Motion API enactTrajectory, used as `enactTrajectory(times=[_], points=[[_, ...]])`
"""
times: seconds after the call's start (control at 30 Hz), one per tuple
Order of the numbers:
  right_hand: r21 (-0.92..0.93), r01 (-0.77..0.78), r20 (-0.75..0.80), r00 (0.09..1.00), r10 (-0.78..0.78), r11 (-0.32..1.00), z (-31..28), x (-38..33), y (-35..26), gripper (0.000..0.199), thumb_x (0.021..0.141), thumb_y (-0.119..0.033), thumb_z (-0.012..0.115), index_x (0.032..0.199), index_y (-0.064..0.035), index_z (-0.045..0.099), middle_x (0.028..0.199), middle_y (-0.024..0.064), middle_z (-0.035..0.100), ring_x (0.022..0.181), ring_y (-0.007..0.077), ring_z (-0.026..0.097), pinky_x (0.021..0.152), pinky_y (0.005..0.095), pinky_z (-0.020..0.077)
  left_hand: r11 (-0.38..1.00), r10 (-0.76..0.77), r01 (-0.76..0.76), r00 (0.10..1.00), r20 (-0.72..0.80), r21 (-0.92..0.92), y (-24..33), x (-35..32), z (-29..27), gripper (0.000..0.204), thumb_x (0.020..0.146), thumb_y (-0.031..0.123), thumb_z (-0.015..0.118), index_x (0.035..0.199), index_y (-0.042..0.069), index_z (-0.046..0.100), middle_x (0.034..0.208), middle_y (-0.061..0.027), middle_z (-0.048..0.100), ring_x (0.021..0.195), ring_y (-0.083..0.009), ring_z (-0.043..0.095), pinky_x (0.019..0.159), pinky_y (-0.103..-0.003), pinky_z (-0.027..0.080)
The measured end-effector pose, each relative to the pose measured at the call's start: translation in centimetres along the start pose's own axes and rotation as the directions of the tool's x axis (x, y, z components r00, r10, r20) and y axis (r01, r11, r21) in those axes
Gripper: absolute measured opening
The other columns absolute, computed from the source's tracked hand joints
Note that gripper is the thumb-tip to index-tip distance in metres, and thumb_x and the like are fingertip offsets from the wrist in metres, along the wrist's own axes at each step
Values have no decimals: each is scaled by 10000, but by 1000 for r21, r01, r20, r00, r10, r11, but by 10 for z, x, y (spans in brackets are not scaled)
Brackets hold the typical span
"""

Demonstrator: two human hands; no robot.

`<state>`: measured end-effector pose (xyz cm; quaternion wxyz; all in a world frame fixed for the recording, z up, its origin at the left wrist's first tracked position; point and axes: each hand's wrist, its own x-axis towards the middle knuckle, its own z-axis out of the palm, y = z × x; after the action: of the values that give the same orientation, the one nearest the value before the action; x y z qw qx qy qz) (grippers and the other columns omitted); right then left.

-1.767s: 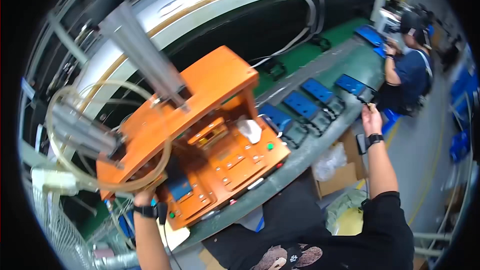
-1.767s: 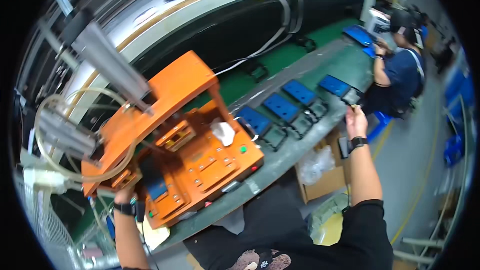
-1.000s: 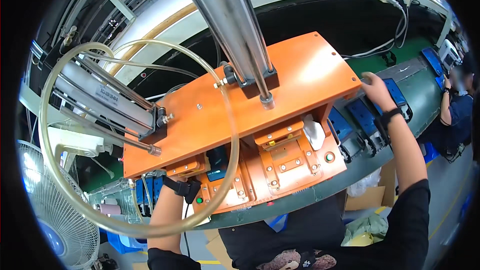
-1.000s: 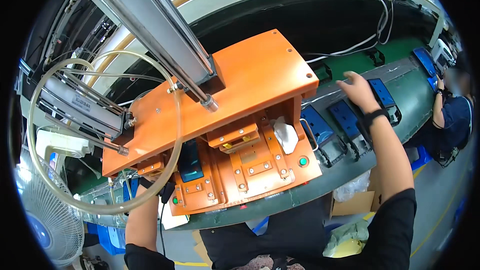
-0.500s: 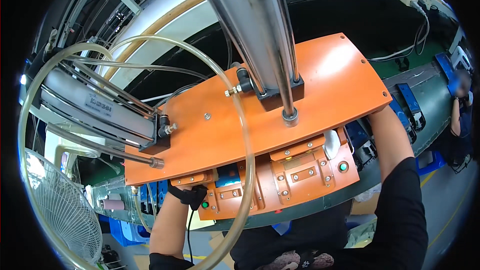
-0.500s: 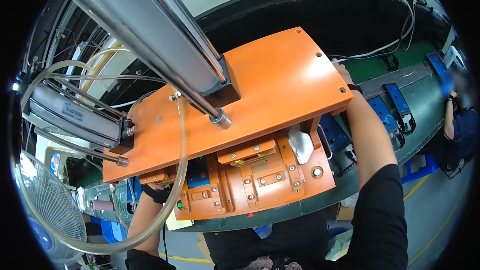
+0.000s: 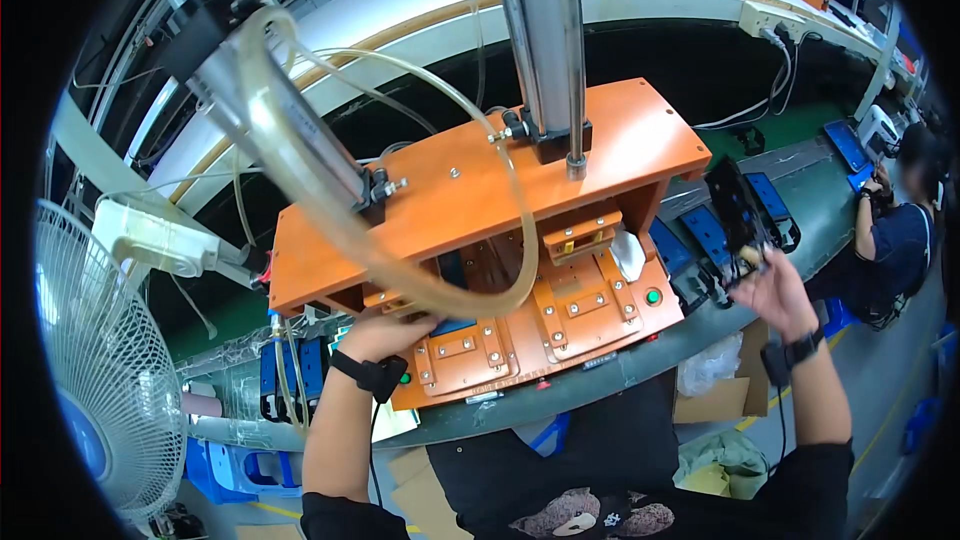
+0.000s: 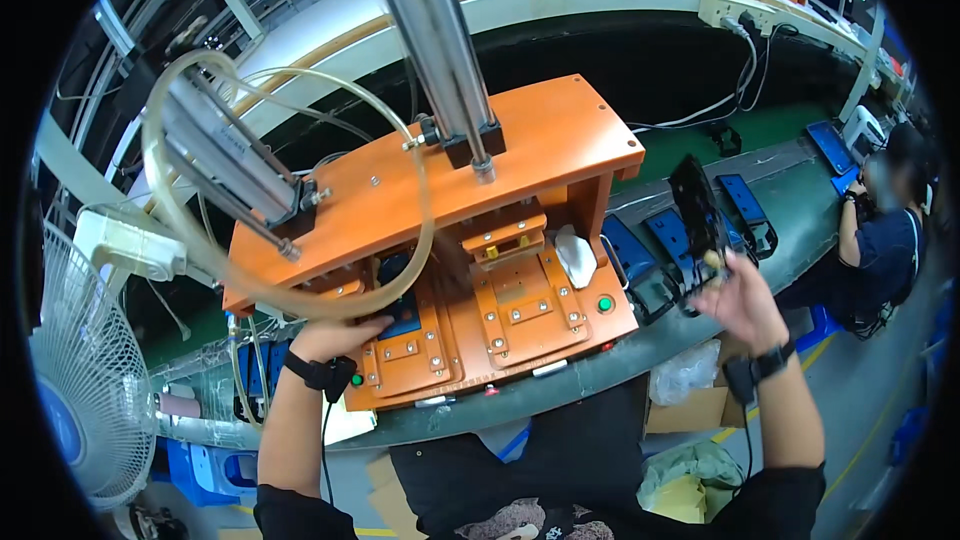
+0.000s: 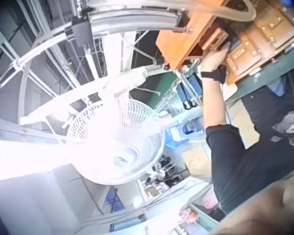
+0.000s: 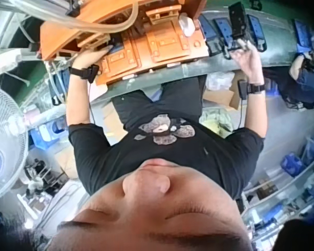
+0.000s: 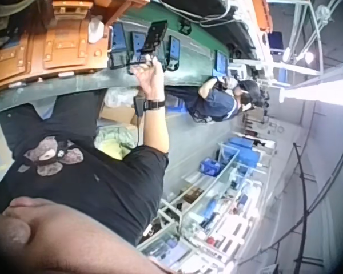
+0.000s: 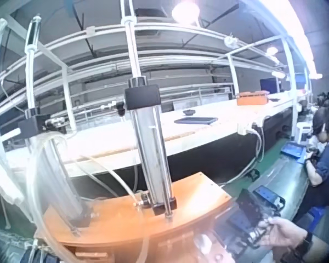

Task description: Operating a pneumatic press to assemble or shape small plastic components in a factory setting.

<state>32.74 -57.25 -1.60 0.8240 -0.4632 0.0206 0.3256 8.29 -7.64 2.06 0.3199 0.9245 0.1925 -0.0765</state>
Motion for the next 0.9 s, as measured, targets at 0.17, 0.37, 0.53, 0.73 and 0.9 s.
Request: enactTrajectory(times=[0.17, 0.37, 0.53, 0.73, 0.9], points=[[73, 69, 312, 946, -88, 995, 11, -90, 78, 742, 752, -204, 771, 1361, 38, 422, 1258, 238, 592, 1079, 394, 636, 967, 606, 480, 920, 365, -388, 805, -468, 51, -12, -46, 13, 459, 830, 109, 706, 1250, 4, 554, 1197, -162, 618, 1154, -298, 569, 1001, -377, 436], [54, -461, 718, 634, 286, 886, 84, -99, 179, 900, 764, -130, 773, 1471, 42, 243, 1389, 199, 480, 1258, 325, 519, 1102, 597, 334, 724, 671, -689, 713, -205, -29, 49, -137, 66, 839, 677, 413, 863, 1348, 47, 515, 1465, -259, 362, 1323, -437, 404, 1117, -515, 312], [8, -495, 817, 504, 280, 869, 162, -65, 225, 758, 862, -176, 702, 1474, -22, 282, 1387, 165, 496, 1248, 282, 534, 1095, 483, 384, 724, 687, -683, 699, -198, 98, 57, -149, 99, 1005, 642, 481, 876, 1411, 30, 412, 1401, -225, 463, 1316, -426, 436, 1115, -536, 326], [-35, -378, 777, 572, 263, 925, 207, -50, 222, 571, 995, -208, 538, 1494, -81, 291, 1384, 148, 521, 1283, 281, 521, 1051, 408, 429, 796, 572, -603, 726, -382, 46, 30, -123, 65, 659, 720, 39, 787, 1324, 39, 523, 1207, -193, 602, 1117, -372, 580, 971, -414, 464], [-152, -201, 655, 713, 251, 968, 157, -56, 233, 467, 1006, -155, 504, 1445, -33, 399, 1326, 143, 570, 1149, 215, 595, 961, 339, 486, 796, 601, -519, 737, -309, 312, 17, -78, 36, 614, 708, 32, 766, 1284, 32, 553, 1228, -175, 598, 1164, -371, 535, 994, -409, 452]])
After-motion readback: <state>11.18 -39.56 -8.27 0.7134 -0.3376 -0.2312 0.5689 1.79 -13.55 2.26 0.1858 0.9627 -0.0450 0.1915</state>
